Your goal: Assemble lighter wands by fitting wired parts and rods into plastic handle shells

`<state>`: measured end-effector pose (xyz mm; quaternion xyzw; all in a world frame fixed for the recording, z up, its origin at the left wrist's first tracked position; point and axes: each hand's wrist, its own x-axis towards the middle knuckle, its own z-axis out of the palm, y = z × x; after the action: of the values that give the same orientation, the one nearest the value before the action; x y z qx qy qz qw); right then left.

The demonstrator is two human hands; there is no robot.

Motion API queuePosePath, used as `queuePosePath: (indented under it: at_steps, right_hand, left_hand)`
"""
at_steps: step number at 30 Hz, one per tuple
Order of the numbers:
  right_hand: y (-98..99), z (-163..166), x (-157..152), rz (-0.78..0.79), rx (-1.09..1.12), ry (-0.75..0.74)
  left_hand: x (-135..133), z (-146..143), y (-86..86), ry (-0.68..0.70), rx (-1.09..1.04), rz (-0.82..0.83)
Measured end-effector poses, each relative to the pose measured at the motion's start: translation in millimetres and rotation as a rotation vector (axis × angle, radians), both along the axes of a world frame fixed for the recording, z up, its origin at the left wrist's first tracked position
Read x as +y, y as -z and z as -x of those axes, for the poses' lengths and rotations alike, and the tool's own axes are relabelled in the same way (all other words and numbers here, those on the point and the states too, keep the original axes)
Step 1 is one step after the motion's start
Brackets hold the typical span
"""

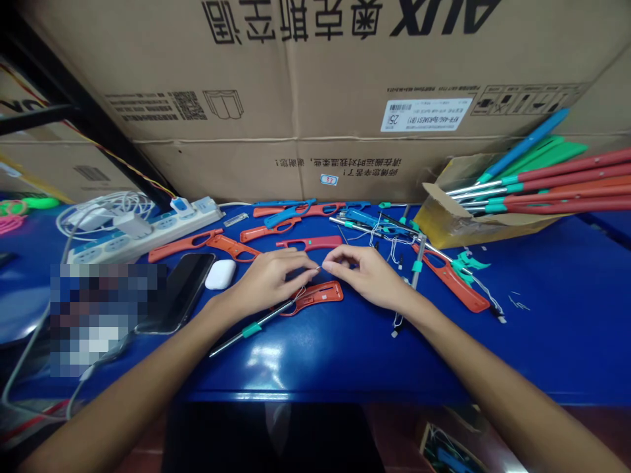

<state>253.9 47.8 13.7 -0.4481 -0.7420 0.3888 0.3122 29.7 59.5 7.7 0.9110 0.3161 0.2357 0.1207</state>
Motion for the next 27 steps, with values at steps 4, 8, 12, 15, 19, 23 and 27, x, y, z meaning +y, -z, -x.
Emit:
queuePosePath:
  at_steps: [4,8,12,15,19,23,27]
  right_hand:
    - [2.4,1,-3,-0.007,-0.035,0.014]
    - [2.0,2,-4,-0.018,0.009,0.018]
    - [0.8,4,-3,0.114,0.127,0.015]
    - [0.4,5,-4,0.284,0.239,0.022]
    - [0.5,6,-7,0.368,0.325,0.021]
    - [1.2,6,-4,0.409,0.393,0.032]
    - [-3.4,-6,6,0.309,0.549,0.181]
  left_hand:
    - [-1,-1,0.4,-0.003,-0.003,0.014]
    - [-3,-2,0.8,-0.01,-0.061,0.048]
    - [-6,-4,-1.6,-0.034,-0.128,0.139]
    - [-8,-7,-4.0,-0.061,-0.166,0.22]
    - [-9,-9,-4.3,-0.072,-0.212,0.361]
    - [-8,-9,-1.1,-0.071,-0.236,0.434]
    - [-8,-9,2.3,-0.056,-0.233,0.442]
